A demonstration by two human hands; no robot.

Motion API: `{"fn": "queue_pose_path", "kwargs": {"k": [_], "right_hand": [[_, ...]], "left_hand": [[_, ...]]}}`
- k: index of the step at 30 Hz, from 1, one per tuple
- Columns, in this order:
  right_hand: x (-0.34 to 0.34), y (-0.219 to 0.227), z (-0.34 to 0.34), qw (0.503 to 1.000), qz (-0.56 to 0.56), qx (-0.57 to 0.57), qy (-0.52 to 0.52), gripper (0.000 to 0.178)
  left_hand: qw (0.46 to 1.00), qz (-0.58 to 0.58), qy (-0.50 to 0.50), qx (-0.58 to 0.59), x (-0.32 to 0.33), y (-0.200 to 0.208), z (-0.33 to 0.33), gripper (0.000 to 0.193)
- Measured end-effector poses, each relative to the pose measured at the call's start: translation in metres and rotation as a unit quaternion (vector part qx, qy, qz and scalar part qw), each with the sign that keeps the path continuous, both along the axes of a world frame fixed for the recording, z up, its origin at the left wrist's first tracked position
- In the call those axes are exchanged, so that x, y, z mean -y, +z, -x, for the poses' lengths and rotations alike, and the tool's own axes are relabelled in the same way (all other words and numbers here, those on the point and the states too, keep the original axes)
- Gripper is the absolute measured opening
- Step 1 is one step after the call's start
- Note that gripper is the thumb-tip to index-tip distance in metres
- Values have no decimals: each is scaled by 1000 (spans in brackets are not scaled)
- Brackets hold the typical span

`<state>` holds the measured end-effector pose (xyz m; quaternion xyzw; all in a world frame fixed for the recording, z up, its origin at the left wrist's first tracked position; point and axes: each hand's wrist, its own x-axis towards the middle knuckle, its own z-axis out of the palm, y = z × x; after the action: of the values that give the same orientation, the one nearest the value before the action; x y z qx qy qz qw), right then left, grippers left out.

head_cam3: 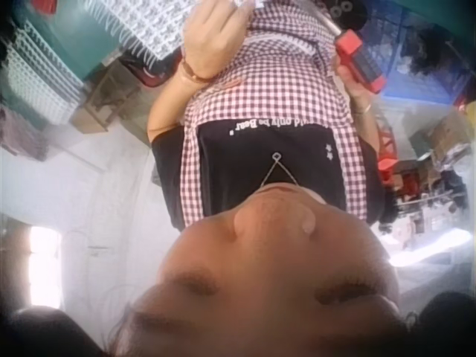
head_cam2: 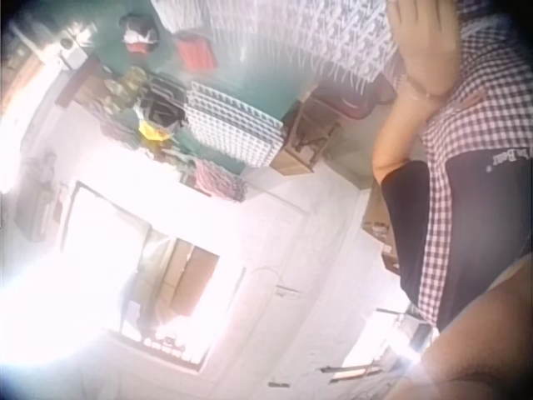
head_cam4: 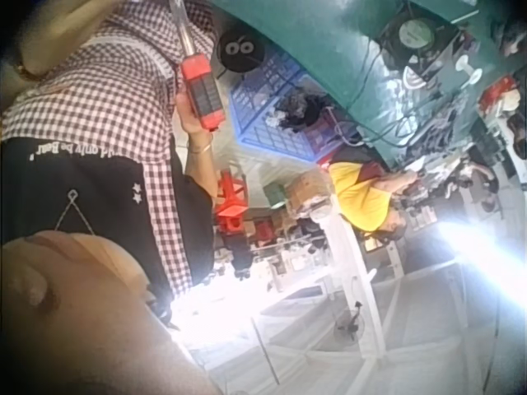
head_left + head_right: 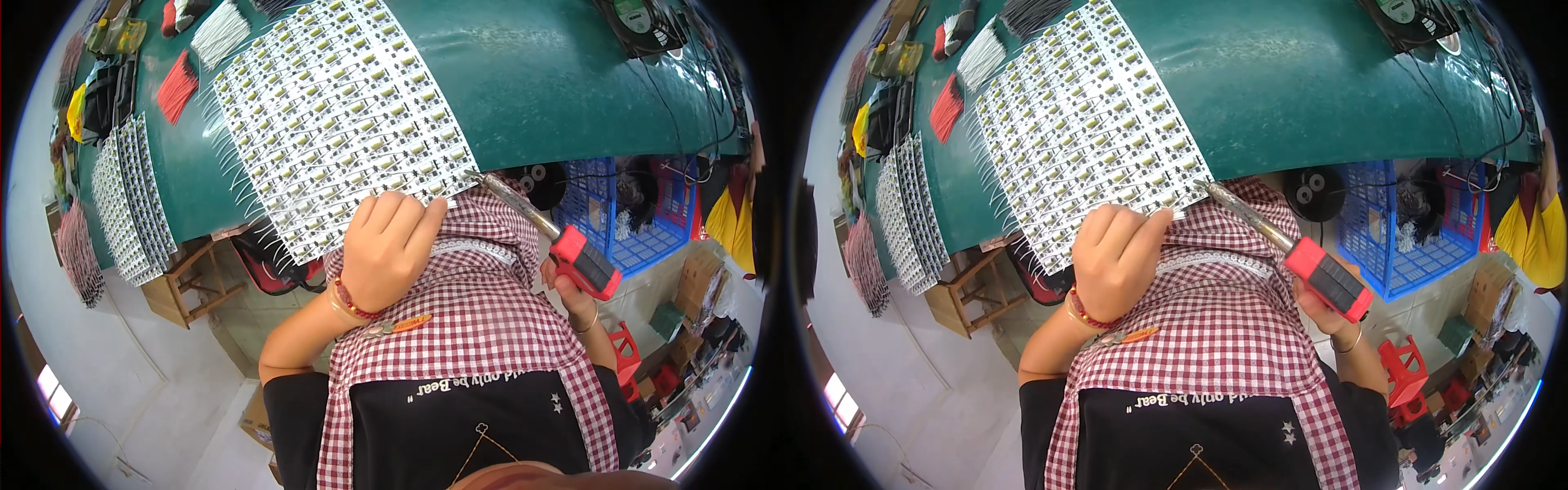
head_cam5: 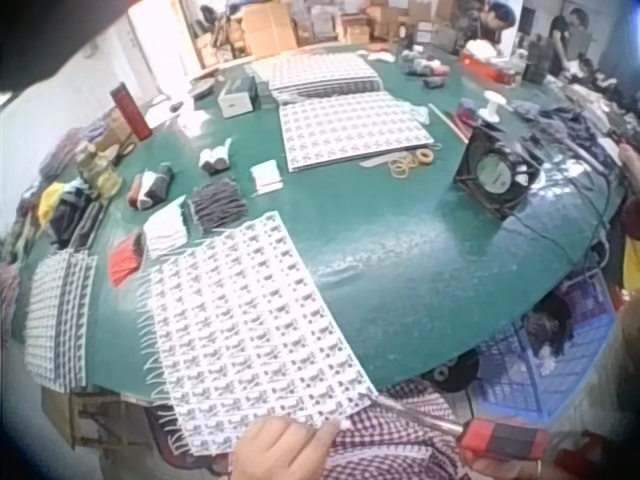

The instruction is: The person uses a soldering iron to attach white wires to a grid of LED modules on a green workbench. They repeatedly pick up wires, position them on the board, and apply heat with the soldering iron to secure the connections.

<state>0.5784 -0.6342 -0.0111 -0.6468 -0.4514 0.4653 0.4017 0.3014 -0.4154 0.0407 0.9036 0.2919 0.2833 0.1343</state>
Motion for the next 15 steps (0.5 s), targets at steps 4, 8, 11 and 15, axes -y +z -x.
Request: {"fn": "queue_pose_path", "kwargs": {"k": [4,8,11,15], "right_hand": [[-8,0,1,1000,-16,-18,20,16],[-7,-4,2,998,0,31,46,14],[-6,-8,2,999,-9,5,43,13],[-24,12,16,998,-47,40,27,13]], "left_hand": [[1000,-5,7,11,-8,0,-2,27],[1000,20,1,-17,-16,-8,-4,26],[999,29,-3,-20,-17,-12,-6,26],[999,43,-8,-14,-17,-12,-5,26]]}}
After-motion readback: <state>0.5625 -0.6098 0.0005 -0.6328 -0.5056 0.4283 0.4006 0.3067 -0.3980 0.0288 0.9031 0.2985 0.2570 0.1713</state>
